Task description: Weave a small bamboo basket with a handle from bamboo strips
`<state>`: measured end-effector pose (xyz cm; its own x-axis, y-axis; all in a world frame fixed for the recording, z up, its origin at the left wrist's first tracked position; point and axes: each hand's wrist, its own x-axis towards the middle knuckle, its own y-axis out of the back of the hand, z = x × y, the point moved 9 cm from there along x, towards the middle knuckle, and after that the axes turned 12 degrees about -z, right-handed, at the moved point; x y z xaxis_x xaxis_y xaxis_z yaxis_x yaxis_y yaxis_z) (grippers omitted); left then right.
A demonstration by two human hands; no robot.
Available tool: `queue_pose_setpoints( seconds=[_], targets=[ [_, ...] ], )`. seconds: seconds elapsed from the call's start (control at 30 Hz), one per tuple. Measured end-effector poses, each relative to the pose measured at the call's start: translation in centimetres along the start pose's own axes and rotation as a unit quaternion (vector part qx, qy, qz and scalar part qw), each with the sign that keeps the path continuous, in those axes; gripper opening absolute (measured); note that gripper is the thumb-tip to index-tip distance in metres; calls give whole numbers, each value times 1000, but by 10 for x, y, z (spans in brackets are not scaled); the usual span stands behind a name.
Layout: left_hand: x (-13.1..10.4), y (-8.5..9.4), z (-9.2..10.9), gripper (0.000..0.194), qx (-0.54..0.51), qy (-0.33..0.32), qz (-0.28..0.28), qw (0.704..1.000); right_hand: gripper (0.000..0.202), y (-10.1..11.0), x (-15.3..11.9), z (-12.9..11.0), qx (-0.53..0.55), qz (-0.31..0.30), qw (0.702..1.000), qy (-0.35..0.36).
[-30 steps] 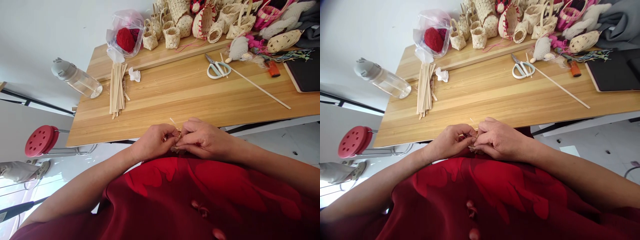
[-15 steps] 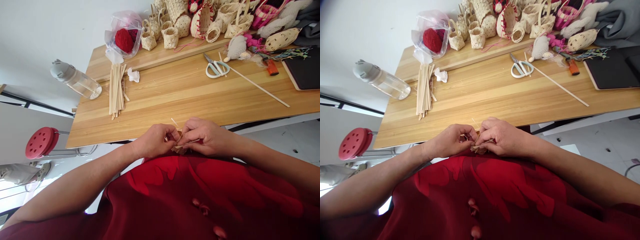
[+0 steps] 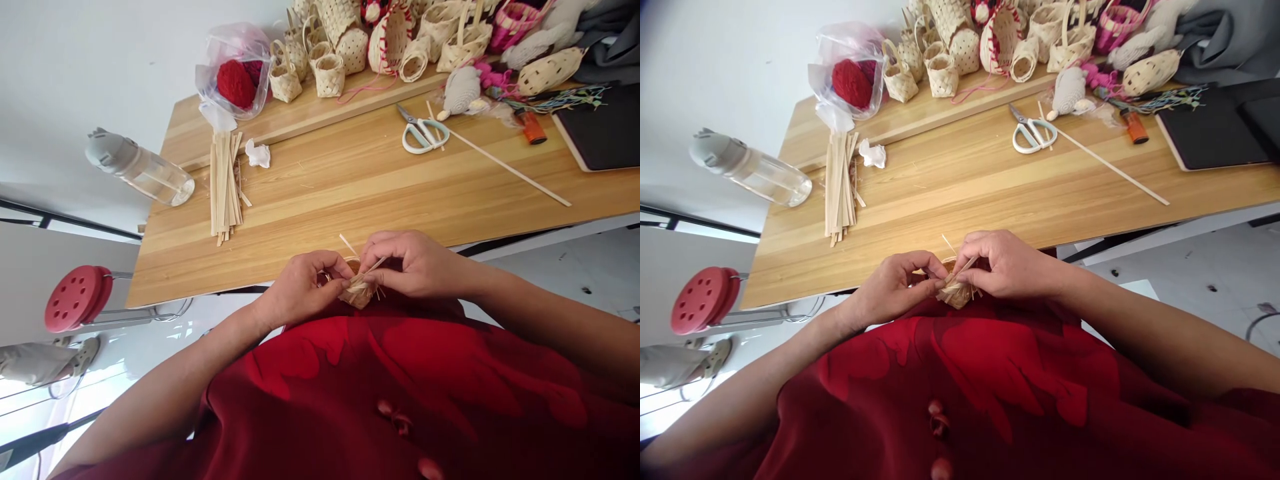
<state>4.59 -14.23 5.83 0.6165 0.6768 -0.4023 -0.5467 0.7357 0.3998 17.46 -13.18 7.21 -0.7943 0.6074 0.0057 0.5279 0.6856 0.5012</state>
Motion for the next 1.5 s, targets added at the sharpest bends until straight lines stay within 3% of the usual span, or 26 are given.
queue_pose_setpoints(
  seconds=[0.23, 0.3, 0.47, 0.77, 0.9, 1.0, 1.2, 1.3, 1.5],
  targets=[
    [-6, 0, -3, 13, -20, -7, 52, 998, 9, 0, 2, 8, 22, 7, 999, -46],
    [-8, 0, -1, 11, -22, -14, 62, 998, 9, 1, -1, 3, 2, 22, 999, -29],
    [-10, -5, 3, 7, -31, -1, 23, 999, 12, 0, -13, -21, -76, 65, 990, 104],
    [-7, -3, -2, 7, -90, 21, 38, 995, 13, -1, -18, -15, -70, 64, 990, 104],
    [-3, -6, 0, 13, -110, 34, 3, 993, 14, -2, -18, -20, -87, 62, 987, 123],
    [0, -6, 3, 20, -94, 22, -13, 995, 13, -2, -19, -20, -97, 71, 985, 125],
    [2, -3, 6, 17, -39, 19, -21, 999, 11, 0, -23, -19, -86, 96, 980, 151],
    [2, -3, 6, 11, -35, 25, -12, 999, 10, 1, -20, -14, -63, 90, 987, 116],
    [-3, -1, 0, 8, -40, 24, 58, 997, 7, 4, -13, -3, -6, 77, 997, 21]
  ],
)
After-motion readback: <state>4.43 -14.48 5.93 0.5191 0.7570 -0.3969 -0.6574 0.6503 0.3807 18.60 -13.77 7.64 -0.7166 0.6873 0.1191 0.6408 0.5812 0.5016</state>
